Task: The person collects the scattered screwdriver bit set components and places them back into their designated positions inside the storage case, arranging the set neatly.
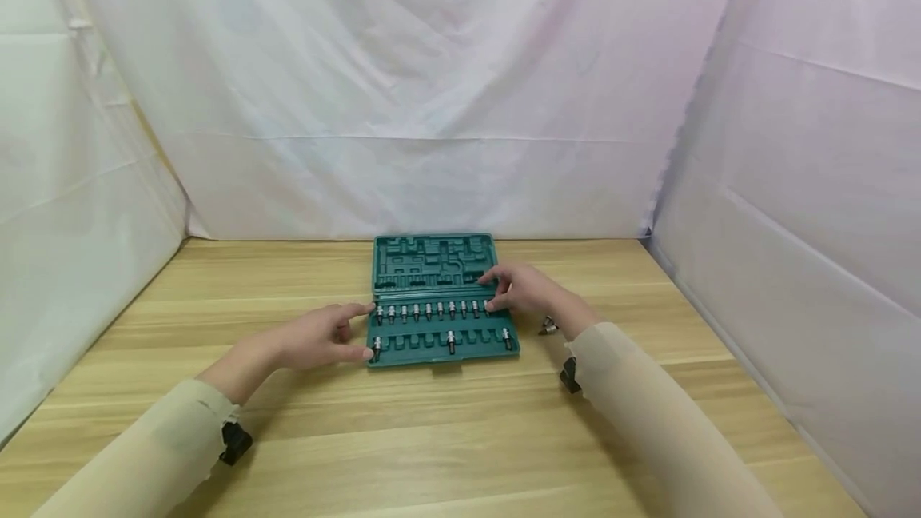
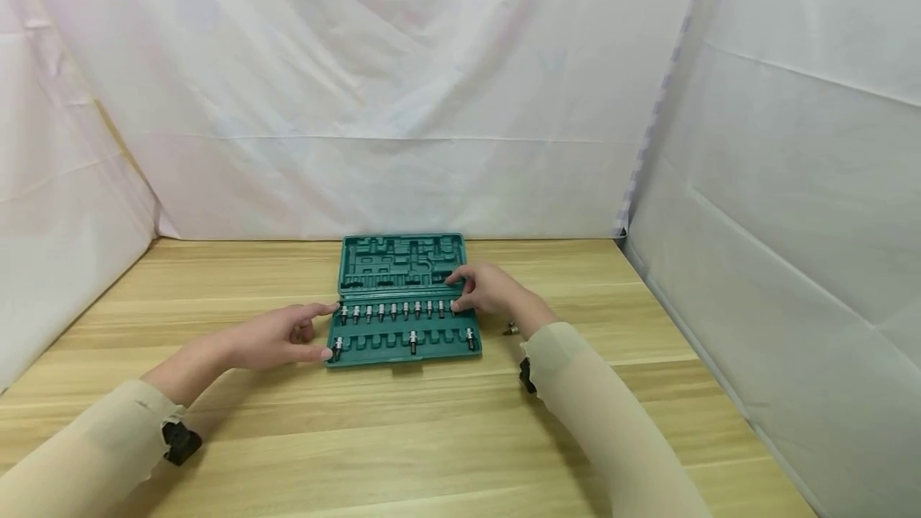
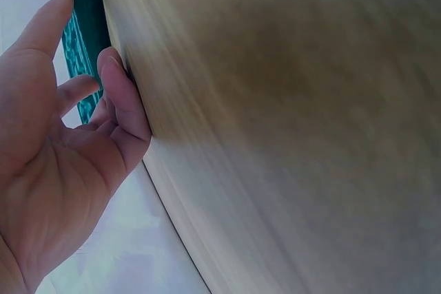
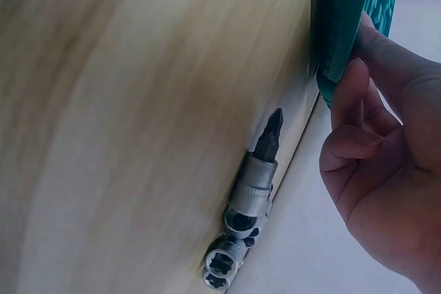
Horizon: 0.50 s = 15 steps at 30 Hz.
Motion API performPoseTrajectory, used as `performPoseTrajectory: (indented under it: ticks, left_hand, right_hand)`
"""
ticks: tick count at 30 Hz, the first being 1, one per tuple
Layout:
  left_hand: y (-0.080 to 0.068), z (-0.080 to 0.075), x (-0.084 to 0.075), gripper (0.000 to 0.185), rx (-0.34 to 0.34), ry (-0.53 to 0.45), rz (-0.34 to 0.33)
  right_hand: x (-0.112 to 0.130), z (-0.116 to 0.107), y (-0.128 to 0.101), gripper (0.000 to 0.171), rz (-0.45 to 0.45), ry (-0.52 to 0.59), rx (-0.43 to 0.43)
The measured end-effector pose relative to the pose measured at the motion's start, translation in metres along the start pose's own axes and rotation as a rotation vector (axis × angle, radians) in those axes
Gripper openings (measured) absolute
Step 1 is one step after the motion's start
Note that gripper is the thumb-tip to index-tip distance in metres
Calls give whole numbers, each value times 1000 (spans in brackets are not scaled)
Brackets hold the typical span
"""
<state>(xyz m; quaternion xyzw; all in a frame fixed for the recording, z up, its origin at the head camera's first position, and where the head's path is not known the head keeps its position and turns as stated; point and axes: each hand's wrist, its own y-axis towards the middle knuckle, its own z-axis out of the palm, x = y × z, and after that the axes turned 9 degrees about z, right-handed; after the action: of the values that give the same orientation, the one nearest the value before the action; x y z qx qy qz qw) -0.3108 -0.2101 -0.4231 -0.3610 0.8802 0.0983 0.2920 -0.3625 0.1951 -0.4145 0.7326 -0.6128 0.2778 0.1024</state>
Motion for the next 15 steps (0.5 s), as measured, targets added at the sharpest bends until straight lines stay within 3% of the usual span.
performPoseTrajectory:
  ticks: [9,15]
  left_hand:
    - [-1,1,2,91,-6,22,-9]
    - [-1,1,2,92,0,11,-13]
  right_hand:
    - [0,-1,-1,52,-21,-3,11]
    - [-11,-14,-11,51,-68,41,16]
